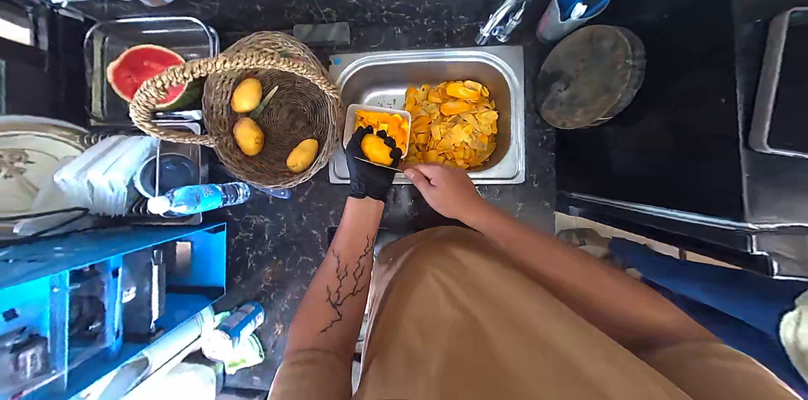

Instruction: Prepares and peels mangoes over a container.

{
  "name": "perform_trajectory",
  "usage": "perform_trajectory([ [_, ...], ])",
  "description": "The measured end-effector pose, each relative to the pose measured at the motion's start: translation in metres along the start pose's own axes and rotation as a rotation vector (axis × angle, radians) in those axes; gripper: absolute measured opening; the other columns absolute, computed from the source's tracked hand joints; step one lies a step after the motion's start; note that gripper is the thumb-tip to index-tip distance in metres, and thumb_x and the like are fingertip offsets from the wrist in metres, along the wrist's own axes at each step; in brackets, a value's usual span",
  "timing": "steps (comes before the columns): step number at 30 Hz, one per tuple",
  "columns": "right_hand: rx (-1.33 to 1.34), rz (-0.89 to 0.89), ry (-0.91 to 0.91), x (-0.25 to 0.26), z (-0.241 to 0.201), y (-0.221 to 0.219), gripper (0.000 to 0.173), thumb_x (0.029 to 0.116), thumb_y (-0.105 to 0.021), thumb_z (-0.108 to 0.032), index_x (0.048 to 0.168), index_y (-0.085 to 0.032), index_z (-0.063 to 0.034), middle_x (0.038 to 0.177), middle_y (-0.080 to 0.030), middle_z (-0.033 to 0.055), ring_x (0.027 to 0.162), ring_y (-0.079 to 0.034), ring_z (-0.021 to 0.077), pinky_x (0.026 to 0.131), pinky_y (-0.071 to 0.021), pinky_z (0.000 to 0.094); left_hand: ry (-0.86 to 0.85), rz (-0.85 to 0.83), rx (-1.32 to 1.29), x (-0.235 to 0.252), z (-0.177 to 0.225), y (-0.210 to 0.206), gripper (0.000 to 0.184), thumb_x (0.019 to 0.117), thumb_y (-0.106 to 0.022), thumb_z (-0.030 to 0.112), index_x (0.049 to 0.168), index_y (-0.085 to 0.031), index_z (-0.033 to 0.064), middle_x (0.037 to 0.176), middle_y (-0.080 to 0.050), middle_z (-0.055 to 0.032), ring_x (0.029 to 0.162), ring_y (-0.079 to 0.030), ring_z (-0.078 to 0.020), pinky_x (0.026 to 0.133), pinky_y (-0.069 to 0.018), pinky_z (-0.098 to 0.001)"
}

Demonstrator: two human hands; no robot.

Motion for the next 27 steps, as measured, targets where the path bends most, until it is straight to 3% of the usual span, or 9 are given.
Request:
perform_trajectory([
  [1, -0.023, 0.026, 0.029, 0.001, 0.001, 0.002, 0.046, 0.1086, -0.036, -0.053, 0.135, -0.068, -0.0316, 0.120, -0.072, 0.0028, 0.110, -0.069, 0.0241, 0.092, -0.0542, 0.0565, 0.003, 0.001, -0.023, 0.007, -0.007, 0.006, 0.032, 0.1055, -0.034, 0.043, 0.094, -0.055, 0.0222, 0.074, -0.058, 0.0023, 0.060, -0.059, -0.0110, 0.051, -0.0512, -0.0257],
  [3, -0.046, 0.045, 0.056, 0.006, 0.001, 0.004, 0.044, 0.1088, -0.037, -0.052, 0.134, -0.068, -0.0316, 0.117, -0.073, 0.0027, 0.109, -0.069, 0.0238, 0.090, -0.0553, 0.0551, -0.015, -0.069, -0.139, 0.036, -0.014, 0.023, 0.036, 0.1047, -0.032, 0.046, 0.098, -0.053, 0.0182, 0.079, -0.057, -0.0032, 0.064, -0.058, -0.0178, 0.056, -0.0514, -0.0329],
  [6, -0.048, 0.041, 0.084, 0.018, 0.000, 0.004, 0.044, 0.1089, -0.037, -0.051, 0.133, -0.068, -0.0312, 0.117, -0.073, 0.0025, 0.109, -0.069, 0.0235, 0.090, -0.0555, 0.0547, -0.085, -0.063, -0.192, 0.050, -0.012, 0.033, 0.041, 0.1052, -0.027, 0.048, 0.099, -0.053, 0.0173, 0.080, -0.057, -0.0043, 0.065, -0.058, -0.0199, 0.059, -0.0521, -0.0360],
  [11, -0.086, 0.085, 0.113, 0.042, -0.014, 0.003, 0.043, 0.1095, -0.038, -0.049, 0.133, -0.069, -0.0310, 0.104, -0.074, 0.0070, 0.100, -0.070, 0.0273, 0.083, -0.0553, 0.0552, -0.162, 0.218, -0.081, 0.041, 0.017, 0.016, 0.038, 0.1086, -0.025, 0.043, 0.095, -0.050, 0.0185, 0.074, -0.054, -0.0013, 0.062, -0.056, -0.0171, 0.056, -0.0509, -0.0344],
  [15, -0.156, 0.122, 0.089, 0.060, -0.014, -0.006, 0.044, 0.1092, -0.035, -0.051, 0.135, -0.067, -0.0354, 0.097, -0.073, 0.0064, 0.095, -0.070, 0.0264, 0.079, -0.0563, 0.0525, -0.258, 0.078, -0.087, 0.076, 0.018, 0.038, 0.044, 0.1071, -0.023, 0.050, 0.100, -0.052, 0.0179, 0.076, -0.056, -0.0030, 0.065, -0.059, -0.0197, 0.058, -0.0518, -0.0380],
  [19, -0.201, 0.175, 0.106, 0.068, -0.013, -0.009, 0.043, 0.1089, -0.037, -0.050, 0.133, -0.069, -0.0315, 0.094, -0.071, 0.0081, 0.089, -0.070, 0.0276, 0.074, -0.0556, 0.0517, -0.137, 0.302, 0.006, 0.063, 0.024, 0.014, 0.034, 0.1081, -0.022, 0.039, 0.099, -0.047, 0.0178, 0.074, -0.053, -0.0037, 0.059, -0.058, -0.0185, 0.050, -0.0523, -0.0331],
  [21, -0.219, 0.190, 0.092, 0.072, -0.013, -0.013, 0.044, 0.1090, -0.036, -0.051, 0.135, -0.067, -0.0323, 0.093, -0.070, 0.0079, 0.088, -0.069, 0.0273, 0.074, -0.0557, 0.0506, -0.211, 0.164, -0.073, 0.071, 0.024, 0.024, 0.036, 0.1087, -0.024, 0.040, 0.100, -0.049, 0.0153, 0.075, -0.055, -0.0046, 0.062, -0.058, -0.0192, 0.055, -0.0518, -0.0349],
  [25, -0.160, 0.127, 0.033, 0.077, -0.017, -0.016, 0.046, 0.1096, -0.034, -0.051, 0.137, -0.066, -0.0315, 0.095, -0.071, 0.0087, 0.090, -0.069, 0.0288, 0.076, -0.0555, 0.0534, -0.243, 0.260, -0.085, 0.070, 0.030, 0.024, 0.040, 0.1099, -0.021, 0.045, 0.096, -0.047, 0.0186, 0.070, -0.050, 0.0000, 0.060, -0.054, -0.0165, 0.056, -0.0506, -0.0346],
  [27, -0.142, 0.099, 0.031, 0.078, -0.017, -0.014, 0.046, 0.1097, -0.035, -0.050, 0.135, -0.067, -0.0298, 0.096, -0.072, 0.0088, 0.092, -0.070, 0.0289, 0.078, -0.0557, 0.0548, -0.198, 0.196, -0.080, 0.076, 0.027, 0.030, 0.041, 0.1092, -0.022, 0.046, 0.099, -0.049, 0.0179, 0.072, -0.052, -0.0019, 0.062, -0.056, -0.0186, 0.058, -0.0512, -0.0363],
])
Point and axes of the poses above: each hand's wrist, its own x-axis towards the middle knuckle, its own y-axis out of the back of the hand, z = x × y, the point moved 6 cm from there along x, towards the middle knuckle
